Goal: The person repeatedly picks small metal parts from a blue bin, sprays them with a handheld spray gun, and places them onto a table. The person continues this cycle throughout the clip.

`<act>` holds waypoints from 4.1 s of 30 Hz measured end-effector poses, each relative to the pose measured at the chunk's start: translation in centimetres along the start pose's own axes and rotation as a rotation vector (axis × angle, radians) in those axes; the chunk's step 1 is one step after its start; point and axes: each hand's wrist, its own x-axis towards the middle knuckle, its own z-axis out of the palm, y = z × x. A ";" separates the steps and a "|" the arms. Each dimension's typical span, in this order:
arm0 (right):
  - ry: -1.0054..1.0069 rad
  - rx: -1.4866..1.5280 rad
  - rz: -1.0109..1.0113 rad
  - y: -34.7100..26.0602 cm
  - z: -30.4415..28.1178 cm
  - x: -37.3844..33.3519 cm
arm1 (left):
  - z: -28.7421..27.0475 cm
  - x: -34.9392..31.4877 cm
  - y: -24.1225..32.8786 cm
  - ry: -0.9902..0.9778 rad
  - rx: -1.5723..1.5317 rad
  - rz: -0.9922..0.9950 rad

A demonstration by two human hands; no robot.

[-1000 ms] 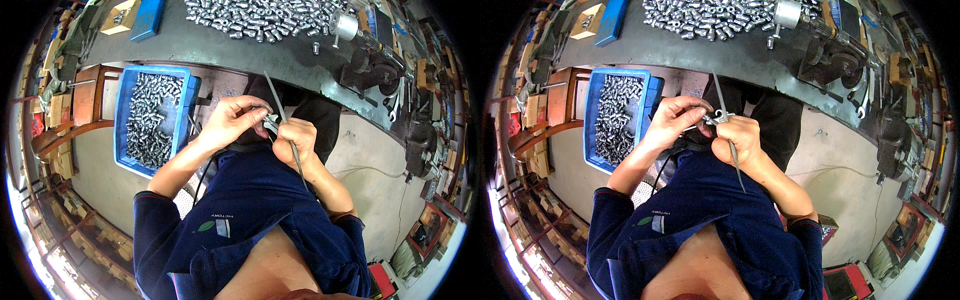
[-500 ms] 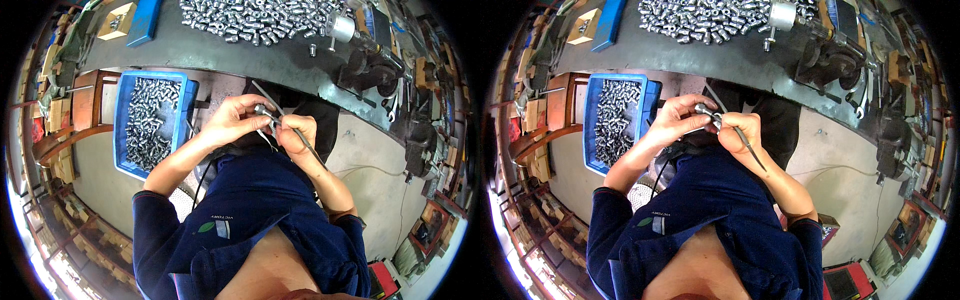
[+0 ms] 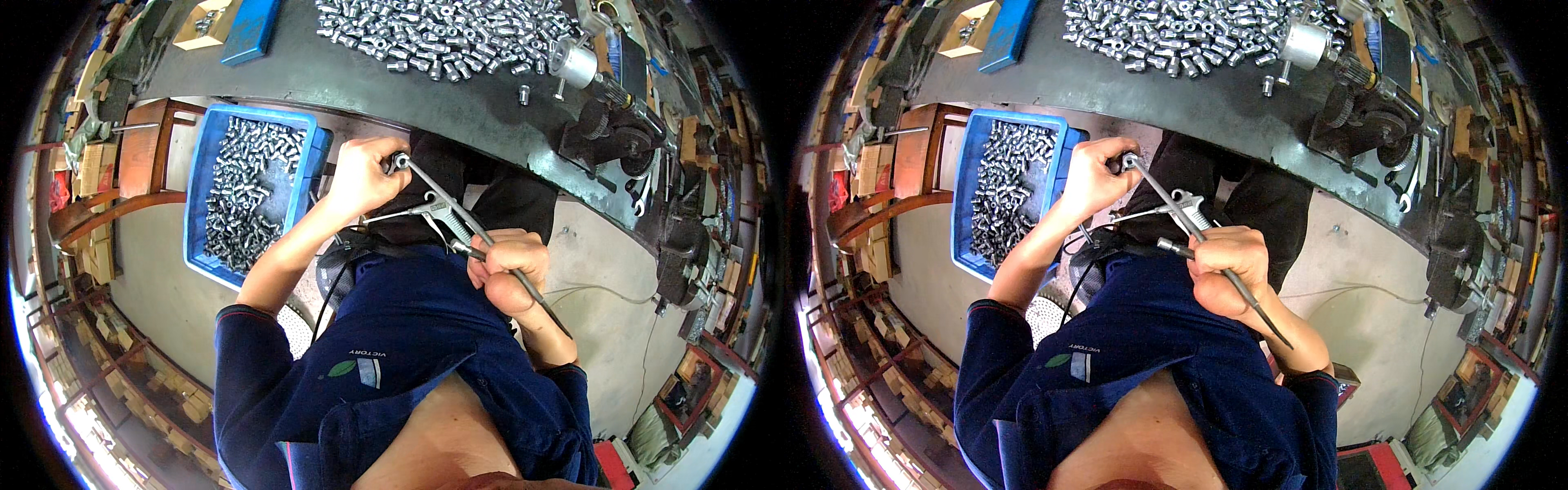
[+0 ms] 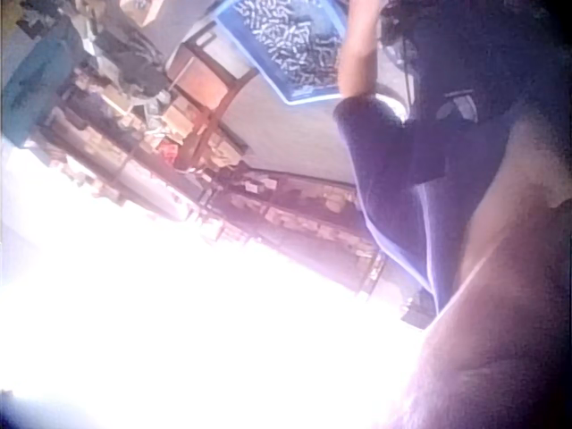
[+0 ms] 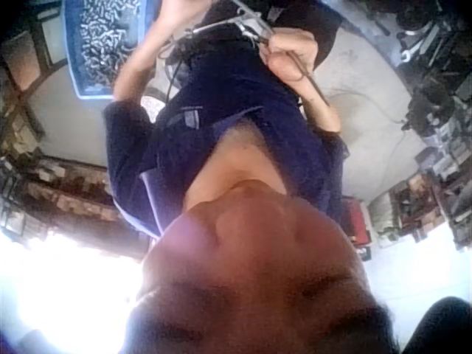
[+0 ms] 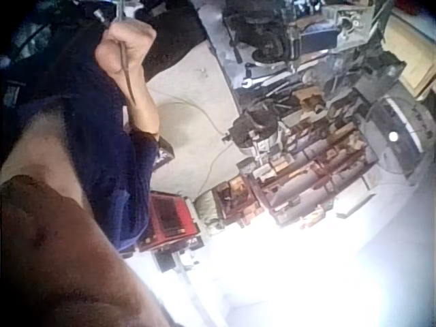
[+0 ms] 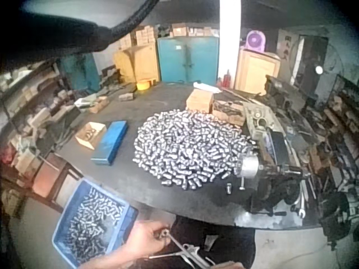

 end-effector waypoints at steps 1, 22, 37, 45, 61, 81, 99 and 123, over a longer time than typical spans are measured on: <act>-0.006 -0.013 -0.018 0.1 0.1 -0.1 | 0.1 0.0 0.0 0.012 0.015 0.017; 0.170 -0.012 0.145 2.0 -1.9 -0.6 | 0.3 5.1 -1.0 -0.053 0.296 0.105; 0.280 0.155 0.212 2.3 -2.4 -0.2 | -2.4 10.1 4.3 -0.339 -0.517 0.005; 0.211 0.073 0.169 4.3 -0.9 0.5 | 1.6 0.8 5.1 -0.540 -1.086 -0.290; 0.178 0.377 0.390 4.8 2.1 1.3 | -3.7 -3.8 0.2 -0.084 -0.099 0.231; 0.215 0.294 0.430 5.3 1.8 0.1 | -7.8 -14.4 -26.2 -0.025 0.912 -0.907; 0.130 0.293 0.425 5.2 1.2 0.1 | -6.9 -5.2 -6.9 0.262 -1.392 -0.596; -0.016 -0.307 0.041 5.5 -0.5 0.7 | 0.6 -1.5 3.0 -0.414 -0.803 -0.535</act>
